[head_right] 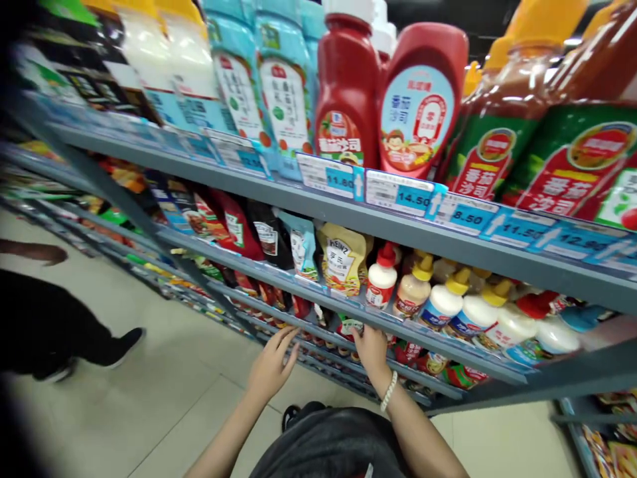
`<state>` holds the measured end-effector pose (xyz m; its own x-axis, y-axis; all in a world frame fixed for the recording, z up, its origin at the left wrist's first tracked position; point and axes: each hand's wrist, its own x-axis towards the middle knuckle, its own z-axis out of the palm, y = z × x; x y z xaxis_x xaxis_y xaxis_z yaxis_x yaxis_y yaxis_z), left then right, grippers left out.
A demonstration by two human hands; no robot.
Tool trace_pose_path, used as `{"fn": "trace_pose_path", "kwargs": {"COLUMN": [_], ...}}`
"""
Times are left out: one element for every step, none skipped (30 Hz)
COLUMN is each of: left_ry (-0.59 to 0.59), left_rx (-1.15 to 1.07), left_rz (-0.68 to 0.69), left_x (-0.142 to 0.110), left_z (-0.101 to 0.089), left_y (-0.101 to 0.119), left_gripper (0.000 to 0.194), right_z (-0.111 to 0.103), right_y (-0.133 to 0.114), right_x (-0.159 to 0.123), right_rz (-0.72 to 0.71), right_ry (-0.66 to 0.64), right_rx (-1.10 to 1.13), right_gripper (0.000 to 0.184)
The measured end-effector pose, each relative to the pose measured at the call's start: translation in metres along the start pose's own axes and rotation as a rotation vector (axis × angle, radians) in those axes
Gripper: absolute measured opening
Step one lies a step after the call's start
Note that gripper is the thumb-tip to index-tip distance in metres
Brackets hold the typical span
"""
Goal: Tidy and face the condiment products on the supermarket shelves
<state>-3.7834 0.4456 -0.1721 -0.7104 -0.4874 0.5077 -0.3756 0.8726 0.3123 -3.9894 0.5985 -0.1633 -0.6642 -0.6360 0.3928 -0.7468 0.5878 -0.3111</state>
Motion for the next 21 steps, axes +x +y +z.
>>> {"fn": "trace_pose_path", "kwargs": {"left_ry": [-0.004, -0.009, -0.014, -0.021, -0.023, -0.023, -0.02, -0.016, -0.012, -0.009, -0.006, -0.004, -0.001, 0.003, 0.006, 0.007, 0.003, -0.003, -0.015, -0.031, -0.046], "left_rx": [0.011, 0.023, 0.035, 0.043, 0.046, 0.046, 0.043, 0.039, 0.037, 0.037, 0.038, 0.039, 0.041, 0.047, 0.058, 0.073, 0.089, 0.105, 0.119, 0.128, 0.132], "left_rz": [-0.021, -0.044, -0.068, -0.088, -0.103, -0.115, -0.125, -0.134, -0.141, -0.143, -0.141, -0.135, -0.125, -0.113, -0.102, -0.088, -0.073, -0.057, -0.041, -0.025, -0.007], "left_x": [-0.008, -0.016, -0.024, -0.03, -0.035, -0.039, -0.042, -0.044, -0.044, -0.044, -0.043, -0.042, -0.042, -0.042, -0.043, -0.045, -0.048, -0.053, -0.058, -0.065, -0.073], "left_z": [-0.003, -0.005, -0.007, -0.008, -0.01, -0.012, -0.014, -0.017, -0.021, -0.026, -0.031, -0.037, -0.044, -0.051, -0.059, -0.067, -0.075, -0.083, -0.091, -0.098, -0.106], "left_y": [-0.011, -0.021, -0.031, -0.041, -0.051, -0.06, -0.068, -0.076, -0.085, -0.093, -0.102, -0.112, -0.122, -0.134, -0.146, -0.159, -0.172, -0.187, -0.201, -0.216, -0.231], "left_gripper": [0.031, 0.03, 0.03, 0.029, 0.029, 0.029, 0.028, 0.028, 0.028, 0.028, 0.027, 0.027, 0.026, 0.026, 0.026, 0.026, 0.027, 0.027, 0.028, 0.028, 0.029], "right_z": [0.004, 0.008, 0.01, 0.011, 0.012, 0.012, 0.012, 0.011, 0.011, 0.01, 0.009, 0.009, 0.01, 0.013, 0.017, 0.022, 0.029, 0.038, 0.047, 0.058, 0.068], "right_y": [0.0, 0.0, -0.001, -0.001, -0.003, -0.004, -0.006, -0.009, -0.012, -0.016, -0.021, -0.027, -0.036, -0.046, -0.058, -0.072, -0.087, -0.103, -0.119, -0.133, -0.145], "right_x": [0.001, 0.002, 0.003, 0.004, 0.003, 0.002, 0.0, -0.003, -0.008, -0.014, -0.022, -0.029, -0.036, -0.042, -0.045, -0.045, -0.042, -0.036, -0.028, -0.018, -0.007], "right_rz": [0.002, 0.01, 0.021, 0.031, 0.04, 0.048, 0.055, 0.065, 0.079, 0.094, 0.109, 0.112, 0.095, 0.06, 0.024, 0.008, 0.027, 0.09, 0.186, 0.293, 0.393], "right_ry": [0.01, 0.025, 0.044, 0.065, 0.086, 0.108, 0.126, 0.146, 0.17, 0.206, 0.265, 0.336, 0.421, 0.483, 0.516, 0.513, 0.481, 0.443, 0.409, 0.386, 0.379], "right_rx": [0.004, 0.007, 0.009, 0.013, 0.02, 0.027, 0.033, 0.045, 0.073, 0.115, 0.173, 0.228, 0.258, 0.264, 0.255, 0.249, 0.265, 0.312, 0.377, 0.448, 0.516], "right_gripper": [0.033, 0.04, 0.046, 0.051, 0.054, 0.055, 0.056, 0.055, 0.052, 0.048, 0.045, 0.045, 0.048, 0.05, 0.05, 0.048, 0.047, 0.049, 0.053, 0.058, 0.061]}}
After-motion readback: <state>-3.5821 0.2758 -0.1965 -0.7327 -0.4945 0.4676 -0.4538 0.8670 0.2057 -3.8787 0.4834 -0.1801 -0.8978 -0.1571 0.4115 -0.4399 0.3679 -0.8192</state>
